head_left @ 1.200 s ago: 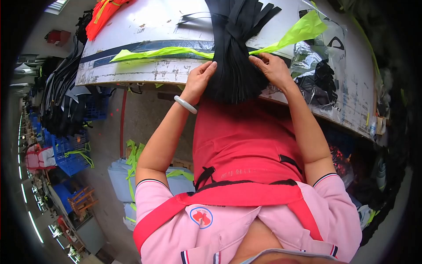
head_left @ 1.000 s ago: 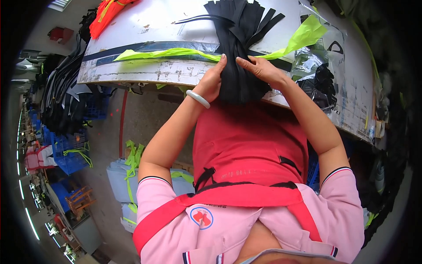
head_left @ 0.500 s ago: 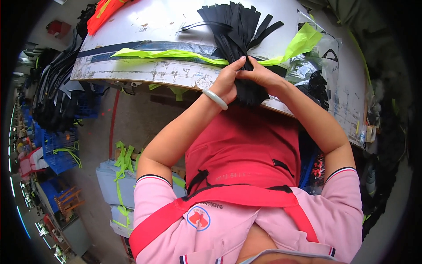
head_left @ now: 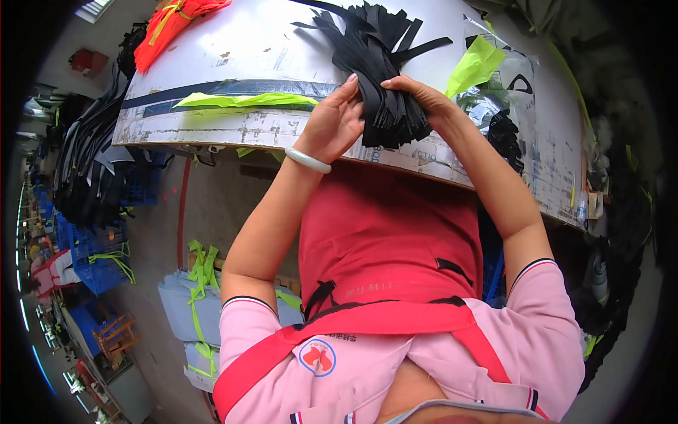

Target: Attaching plastic buckles to black nylon webbing straps at a factory workstation.

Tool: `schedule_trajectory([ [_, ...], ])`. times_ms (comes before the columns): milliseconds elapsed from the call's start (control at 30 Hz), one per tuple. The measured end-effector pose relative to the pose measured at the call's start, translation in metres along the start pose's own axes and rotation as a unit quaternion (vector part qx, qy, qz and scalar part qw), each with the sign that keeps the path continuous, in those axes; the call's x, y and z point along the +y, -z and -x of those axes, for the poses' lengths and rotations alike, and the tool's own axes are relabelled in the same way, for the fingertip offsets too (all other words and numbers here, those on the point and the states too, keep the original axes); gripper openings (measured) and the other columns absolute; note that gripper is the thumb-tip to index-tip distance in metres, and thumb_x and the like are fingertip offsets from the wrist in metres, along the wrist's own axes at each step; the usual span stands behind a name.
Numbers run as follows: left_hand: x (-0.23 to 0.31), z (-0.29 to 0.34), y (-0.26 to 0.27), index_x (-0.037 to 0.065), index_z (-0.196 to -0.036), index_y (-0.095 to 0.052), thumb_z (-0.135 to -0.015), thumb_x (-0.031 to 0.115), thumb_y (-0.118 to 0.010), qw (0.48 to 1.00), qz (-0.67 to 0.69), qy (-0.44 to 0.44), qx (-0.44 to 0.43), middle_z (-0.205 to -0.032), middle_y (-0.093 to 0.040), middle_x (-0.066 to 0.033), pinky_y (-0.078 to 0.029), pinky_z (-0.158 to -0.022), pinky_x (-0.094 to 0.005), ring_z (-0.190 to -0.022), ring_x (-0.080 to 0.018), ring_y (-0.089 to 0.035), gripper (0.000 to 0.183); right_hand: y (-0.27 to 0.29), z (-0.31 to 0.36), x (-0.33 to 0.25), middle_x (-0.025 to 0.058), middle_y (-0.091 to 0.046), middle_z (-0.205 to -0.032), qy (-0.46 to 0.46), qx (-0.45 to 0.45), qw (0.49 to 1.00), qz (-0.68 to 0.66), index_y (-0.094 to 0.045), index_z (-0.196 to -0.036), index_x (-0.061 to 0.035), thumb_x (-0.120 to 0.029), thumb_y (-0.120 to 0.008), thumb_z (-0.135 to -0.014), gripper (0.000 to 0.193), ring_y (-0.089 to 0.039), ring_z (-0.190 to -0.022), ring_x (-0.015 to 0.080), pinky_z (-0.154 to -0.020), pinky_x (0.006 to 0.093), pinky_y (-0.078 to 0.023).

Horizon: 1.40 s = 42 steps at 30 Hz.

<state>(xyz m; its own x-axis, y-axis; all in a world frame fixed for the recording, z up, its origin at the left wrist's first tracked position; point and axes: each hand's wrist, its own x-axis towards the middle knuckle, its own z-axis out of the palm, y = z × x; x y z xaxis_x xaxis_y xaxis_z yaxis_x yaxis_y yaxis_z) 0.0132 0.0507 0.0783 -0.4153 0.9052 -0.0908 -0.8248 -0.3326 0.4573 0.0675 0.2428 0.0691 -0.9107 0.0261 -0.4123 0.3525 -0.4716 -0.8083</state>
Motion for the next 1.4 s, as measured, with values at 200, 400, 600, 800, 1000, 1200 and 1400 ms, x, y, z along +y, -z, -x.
schedule_trajectory([
  [200,-0.019,-0.025,0.006,-0.005,-0.119,-0.048,-0.092,0.04,-0.059,0.982,-0.154,-0.011,0.108,-0.114,-0.058,-0.0133,-0.051,-0.088,-0.0302,-0.105,-0.0168,-0.058,0.053,-0.007,-0.004,0.012,0.0212,-0.053,-0.121,-0.005,-0.007,0.999,0.054,-0.005,-0.146,-0.0008,-0.023,-0.08,-0.074,0.106,-0.063,-0.098,0.0229,-0.082,0.0341,-0.054],
  [400,-0.014,-0.032,-0.008,-0.003,-0.107,-0.054,-0.09,0.04,-0.063,0.977,-0.176,0.037,0.116,-0.101,-0.059,-0.0106,-0.05,-0.075,-0.0257,-0.089,-0.0138,-0.059,0.047,0.002,-0.016,0.017,0.0226,-0.054,-0.119,-0.011,0.04,0.999,0.027,0.009,-0.146,0.002,-0.018,-0.08,-0.07,0.118,-0.064,-0.094,0.0236,-0.079,0.0327,-0.055],
  [600,-0.002,-0.03,-0.006,-0.004,-0.118,-0.051,-0.101,0.018,-0.044,0.789,-0.581,-0.197,-0.001,-0.105,-0.06,-0.0044,-0.047,-0.084,-0.0243,-0.088,-0.0097,-0.055,0.028,0.008,-0.019,0.003,0.0133,-0.058,-0.118,0.013,0.04,0.997,-0.06,-0.042,-0.127,-0.0012,-0.015,-0.069,-0.084,0.053,-0.063,-0.1,0.0166,-0.082,0.0309,-0.055],
  [800,0.013,-0.052,-0.03,0.001,-0.11,-0.056,-0.091,0.043,-0.061,0.923,-0.361,0.024,0.131,-0.102,-0.062,-0.008,-0.049,-0.077,-0.0262,-0.09,-0.0104,-0.059,0.047,0.004,-0.04,-0.004,0.0161,-0.061,-0.106,0.035,-0.08,0.99,-0.111,-0.03,-0.132,-0.0008,-0.021,-0.077,-0.079,0.074,-0.066,-0.091,0.024,-0.076,0.0343,-0.057],
  [1000,0.039,-0.074,-0.022,-0.005,-0.121,-0.053,-0.094,0.04,-0.055,0.892,-0.444,-0.01,0.089,-0.123,-0.053,-0.0159,-0.044,-0.088,-0.0254,-0.113,-0.0188,-0.051,0.053,-0.005,-0.049,-0.027,0.0162,-0.064,-0.1,0.07,0.042,0.987,-0.136,-0.042,-0.125,0.0044,-0.016,-0.073,-0.079,0.059,-0.068,-0.079,0.0243,-0.068,0.0353,-0.059],
  [1200,0.045,-0.089,-0.089,0.003,-0.137,-0.043,-0.098,0.015,-0.051,0.889,-0.431,-0.144,0.056,-0.132,-0.053,-0.0124,-0.045,-0.095,-0.0357,-0.12,-0.0232,-0.053,0.042,0.029,-0.037,-0.121,0.007,-0.07,-0.079,0.128,-0.042,0.972,-0.192,-0.066,-0.086,-0.0052,-0.022,-0.07,-0.081,0.018,-0.069,-0.068,0.0182,-0.066,0.0289,-0.059],
  [1400,0.014,-0.101,-0.061,0.003,-0.132,-0.05,-0.095,0.036,-0.054,0.812,-0.556,-0.141,0.11,-0.135,-0.049,-0.0142,-0.041,-0.099,-0.0366,-0.124,-0.0248,-0.048,0.05,0.138,-0.03,-0.258,0.0086,-0.069,-0.075,0.196,-0.112,0.95,-0.217,-0.065,-0.084,-0.0045,-0.027,-0.052,-0.089,0.026,-0.067,-0.065,0.0225,-0.068,0.0385,-0.057],
])
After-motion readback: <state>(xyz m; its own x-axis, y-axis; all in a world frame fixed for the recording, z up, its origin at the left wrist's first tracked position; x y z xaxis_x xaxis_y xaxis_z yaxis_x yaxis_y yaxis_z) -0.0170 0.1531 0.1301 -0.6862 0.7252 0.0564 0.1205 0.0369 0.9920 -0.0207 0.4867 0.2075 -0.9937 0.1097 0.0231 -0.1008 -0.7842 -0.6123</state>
